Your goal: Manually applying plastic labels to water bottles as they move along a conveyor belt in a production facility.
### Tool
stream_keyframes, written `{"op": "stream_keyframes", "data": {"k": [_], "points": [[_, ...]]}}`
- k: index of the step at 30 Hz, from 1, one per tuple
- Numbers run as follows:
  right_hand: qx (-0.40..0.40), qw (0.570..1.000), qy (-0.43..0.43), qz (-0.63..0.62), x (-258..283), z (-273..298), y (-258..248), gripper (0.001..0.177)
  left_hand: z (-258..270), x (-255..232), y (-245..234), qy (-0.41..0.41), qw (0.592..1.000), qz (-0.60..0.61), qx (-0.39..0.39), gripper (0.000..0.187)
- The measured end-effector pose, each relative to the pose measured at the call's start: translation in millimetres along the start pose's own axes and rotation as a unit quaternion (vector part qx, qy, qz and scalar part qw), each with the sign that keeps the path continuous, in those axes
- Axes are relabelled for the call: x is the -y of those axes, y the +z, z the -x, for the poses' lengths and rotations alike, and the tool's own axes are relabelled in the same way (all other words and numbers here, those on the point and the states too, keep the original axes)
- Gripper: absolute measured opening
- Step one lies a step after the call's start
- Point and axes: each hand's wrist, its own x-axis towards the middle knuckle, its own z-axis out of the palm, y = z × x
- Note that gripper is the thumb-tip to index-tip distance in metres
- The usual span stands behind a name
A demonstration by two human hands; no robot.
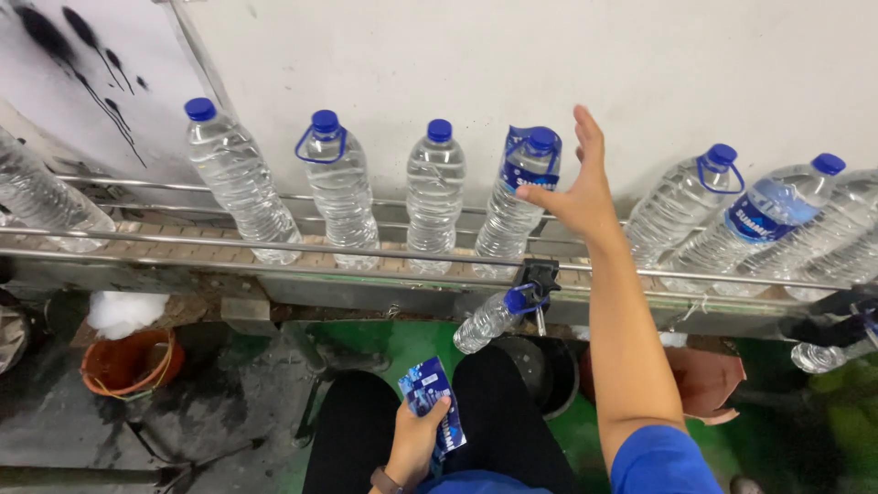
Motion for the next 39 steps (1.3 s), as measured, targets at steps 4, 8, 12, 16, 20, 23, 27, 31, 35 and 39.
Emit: {"op": "stream_keyframes", "data": {"k": [4,8,12,16,20,23,27,31,35,39], "points": [[-0.019,0.995,0.092,-0.046,-20.1,11.3,11.9,0.109,-10.5,9.5,0.8,0.010,1.000,-0.020,0.006,0.040],[-0.125,0.983,0.073,-0.110,-67.4,39.8,27.8,0.116,-17.4,16.8,1.2,0.022,1.000,0.006,0.002,0.033],[-0.165,0.975,0.101,-0.106,-73.8,67.8,18.2,0.128,-17.9,17.4,-2.2,0.029,0.999,0.015,-0.024,0.036],[-0.214,0.948,0.225,0.071,-32.0,113.3,51.0,0.117,-15.9,10.7,2.1,0.036,0.997,0.032,-0.064,0.032],[0.080,0.991,0.101,-0.042,-37.4,210.2,129.6,0.071,-39.5,20.2,-1.9,0.092,0.984,0.126,-0.090,0.036],[0.327,0.905,0.215,-0.164,-45.2,238.8,152.7,0.048,-28.4,14.1,-7.2,0.116,0.976,0.170,-0.074,0.038],[0.435,0.779,0.137,-0.430,-22.1,185.2,110.4,0.029,-45.4,30.1,-8.5,0.136,0.980,0.148,-0.012,0.022],[0.289,0.947,0.124,0.067,33.3,71.8,49.2,0.008,-29.7,22.4,-2.5,0.094,0.989,0.074,0.091,0.022],[0.033,0.983,-0.057,0.174,43.8,-18.7,10.2,0.014,-18.4,20.6,0.6,0.008,0.991,0.088,0.097,0.023],[0.025,0.936,-0.166,0.311,33.2,-43.8,22.2,0.042,-20.7,20.1,-4.7,-0.015,0.988,0.073,0.135,0.015]]}}
